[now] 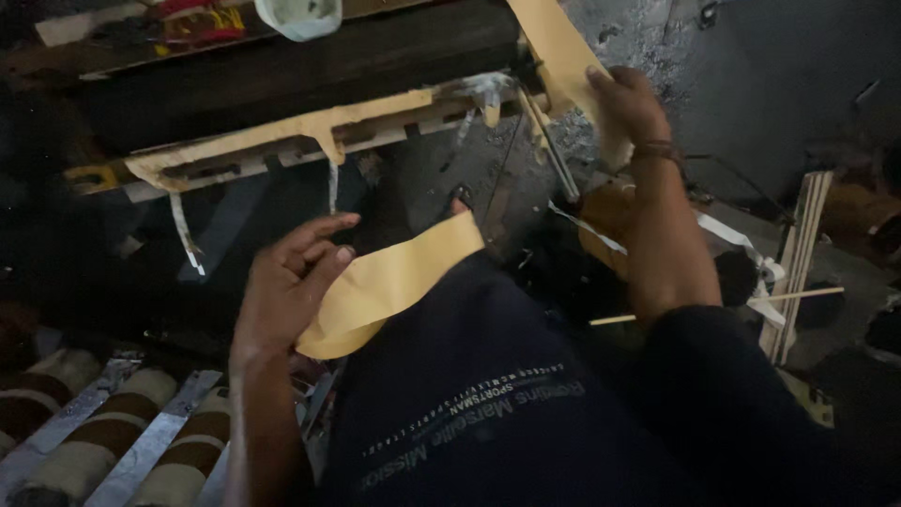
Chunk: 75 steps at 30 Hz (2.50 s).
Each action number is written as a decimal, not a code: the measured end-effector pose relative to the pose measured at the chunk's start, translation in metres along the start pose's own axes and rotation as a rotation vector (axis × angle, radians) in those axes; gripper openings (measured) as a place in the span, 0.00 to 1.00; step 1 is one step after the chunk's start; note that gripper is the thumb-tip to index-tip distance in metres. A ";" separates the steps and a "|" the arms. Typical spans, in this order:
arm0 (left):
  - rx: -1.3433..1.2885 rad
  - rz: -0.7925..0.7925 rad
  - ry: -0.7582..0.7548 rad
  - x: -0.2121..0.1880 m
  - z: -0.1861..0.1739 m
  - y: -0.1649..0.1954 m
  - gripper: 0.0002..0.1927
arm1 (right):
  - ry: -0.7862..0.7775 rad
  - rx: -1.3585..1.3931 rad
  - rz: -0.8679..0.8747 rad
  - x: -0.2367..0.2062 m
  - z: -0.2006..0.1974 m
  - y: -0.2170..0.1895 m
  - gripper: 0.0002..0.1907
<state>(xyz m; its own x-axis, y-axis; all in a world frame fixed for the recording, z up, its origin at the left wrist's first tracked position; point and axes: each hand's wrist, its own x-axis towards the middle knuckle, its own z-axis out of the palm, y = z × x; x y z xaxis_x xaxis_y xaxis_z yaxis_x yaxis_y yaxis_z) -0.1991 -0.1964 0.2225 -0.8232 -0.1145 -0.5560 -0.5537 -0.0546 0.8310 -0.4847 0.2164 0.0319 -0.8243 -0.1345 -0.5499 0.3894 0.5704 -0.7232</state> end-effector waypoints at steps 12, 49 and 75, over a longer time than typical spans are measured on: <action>0.054 -0.028 -0.082 -0.030 0.043 0.019 0.23 | -0.042 -0.050 0.056 -0.025 0.019 0.018 0.37; 0.063 0.303 -0.004 -0.055 0.120 -0.060 0.25 | -0.643 0.625 -0.473 -0.225 0.132 0.046 0.32; -0.256 0.672 -0.075 0.062 0.006 -0.130 0.23 | -0.453 -0.223 -0.673 -0.290 0.207 -0.134 0.17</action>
<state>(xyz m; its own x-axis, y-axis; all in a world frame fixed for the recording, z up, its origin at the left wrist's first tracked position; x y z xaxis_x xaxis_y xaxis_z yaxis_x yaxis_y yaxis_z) -0.1791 -0.1900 0.0800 -0.9869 -0.1369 0.0849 0.1148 -0.2277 0.9670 -0.2127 0.0111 0.2016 -0.5886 -0.7883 -0.1792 -0.2561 0.3921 -0.8836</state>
